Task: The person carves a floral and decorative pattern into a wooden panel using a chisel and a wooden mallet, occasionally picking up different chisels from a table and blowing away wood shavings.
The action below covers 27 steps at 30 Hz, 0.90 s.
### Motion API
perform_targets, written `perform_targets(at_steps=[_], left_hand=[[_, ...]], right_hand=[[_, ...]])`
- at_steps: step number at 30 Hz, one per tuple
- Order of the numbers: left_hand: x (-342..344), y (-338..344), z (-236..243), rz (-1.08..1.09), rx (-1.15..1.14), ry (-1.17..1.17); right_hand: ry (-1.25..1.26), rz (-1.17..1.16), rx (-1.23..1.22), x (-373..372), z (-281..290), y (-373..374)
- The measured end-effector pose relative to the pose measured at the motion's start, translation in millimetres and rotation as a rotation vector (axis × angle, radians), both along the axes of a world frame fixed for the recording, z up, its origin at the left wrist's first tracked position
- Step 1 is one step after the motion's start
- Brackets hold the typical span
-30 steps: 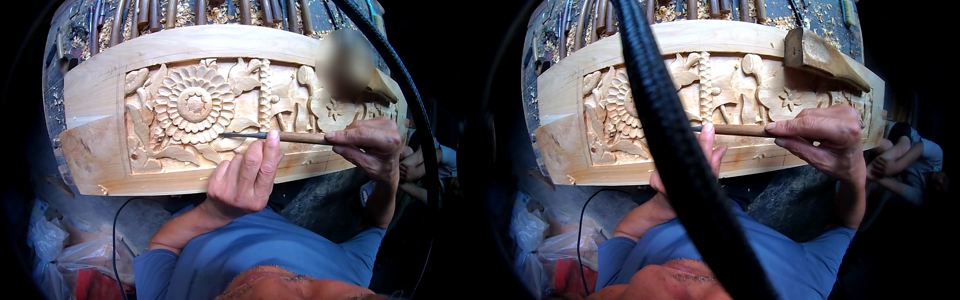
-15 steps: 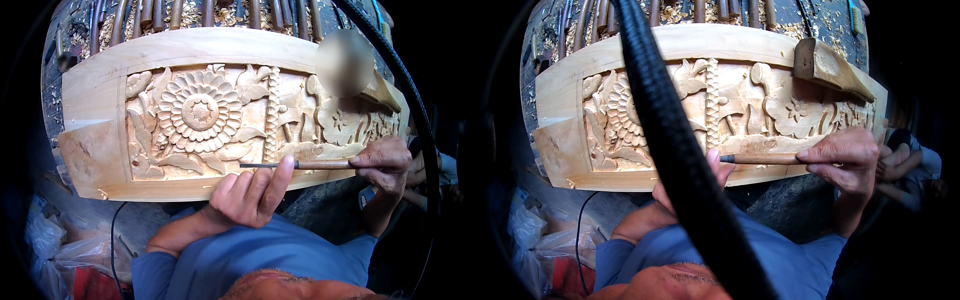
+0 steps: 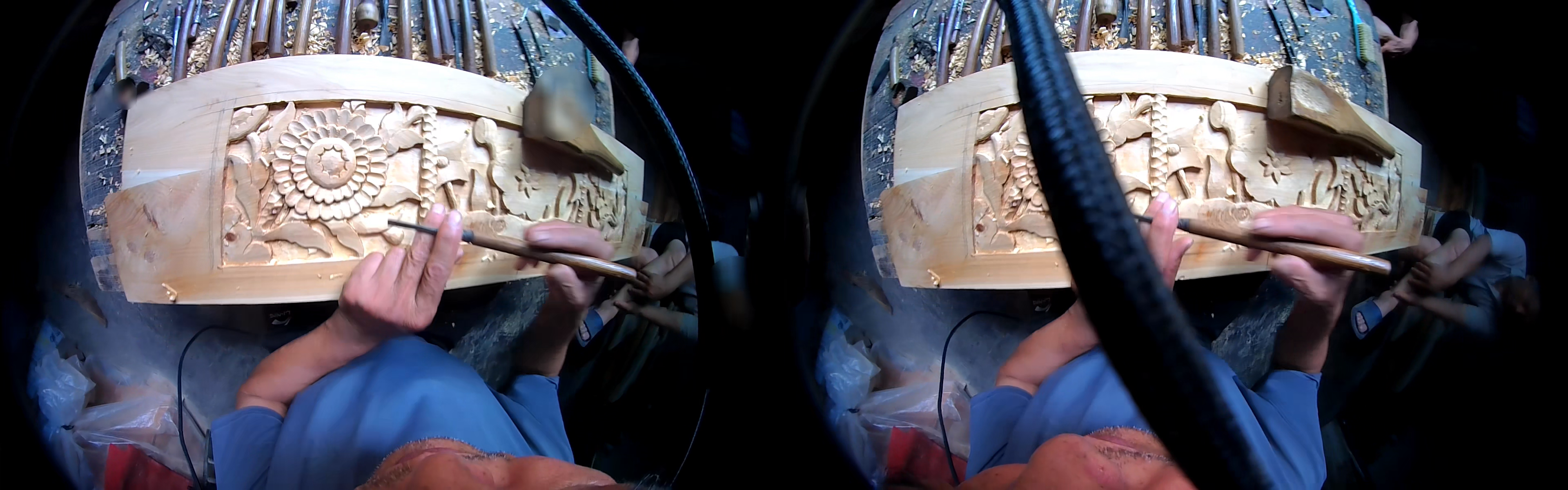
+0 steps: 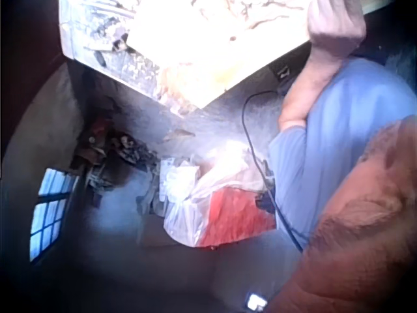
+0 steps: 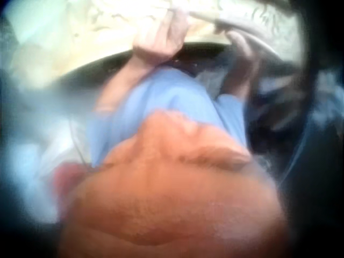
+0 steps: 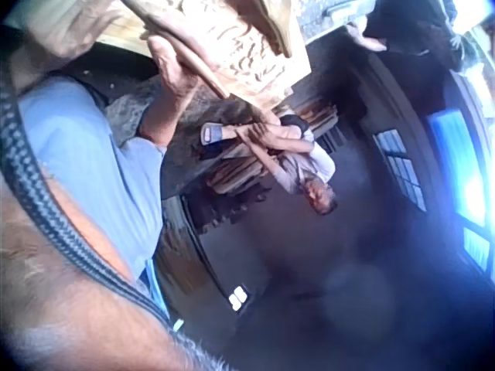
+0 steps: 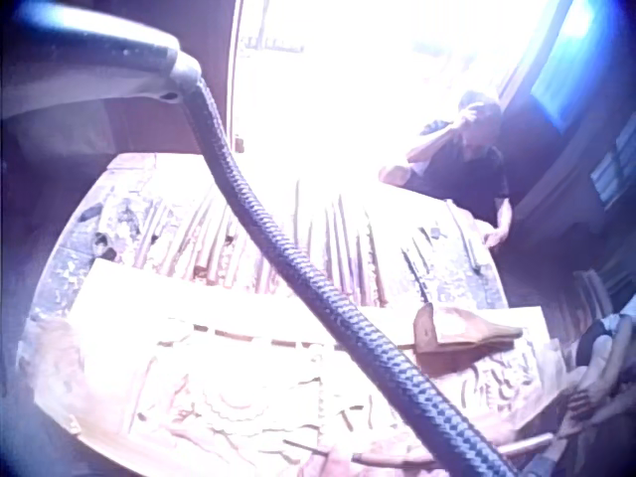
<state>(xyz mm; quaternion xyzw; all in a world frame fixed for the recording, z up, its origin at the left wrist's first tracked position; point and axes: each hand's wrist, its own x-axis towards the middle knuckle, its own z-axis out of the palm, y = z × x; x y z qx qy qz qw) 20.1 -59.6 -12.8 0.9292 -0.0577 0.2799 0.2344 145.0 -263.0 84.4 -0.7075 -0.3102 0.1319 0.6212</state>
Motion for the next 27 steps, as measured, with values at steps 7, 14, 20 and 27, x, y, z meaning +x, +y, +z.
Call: perform_targets(at_steps=[7, 14, 20, 27], left_hand=[[2, -8, -21, -0.195, -0.174, -0.194], [-47, 1, -5, -0.308, -0.277, -0.085], [-78, 0, 5, -0.377, -0.251, -0.107], [-95, -6, -7, -0.386, -0.292, -0.037]], right_hand=[[0.175, -0.215, -0.055, -36, -4, 4], [0.348, -0.128, 0.004, -12, -43, 12], [0.317, -0.061, -0.036, -8, -42, -8], [0.354, 0.005, -0.056, 6, -29, 7]])
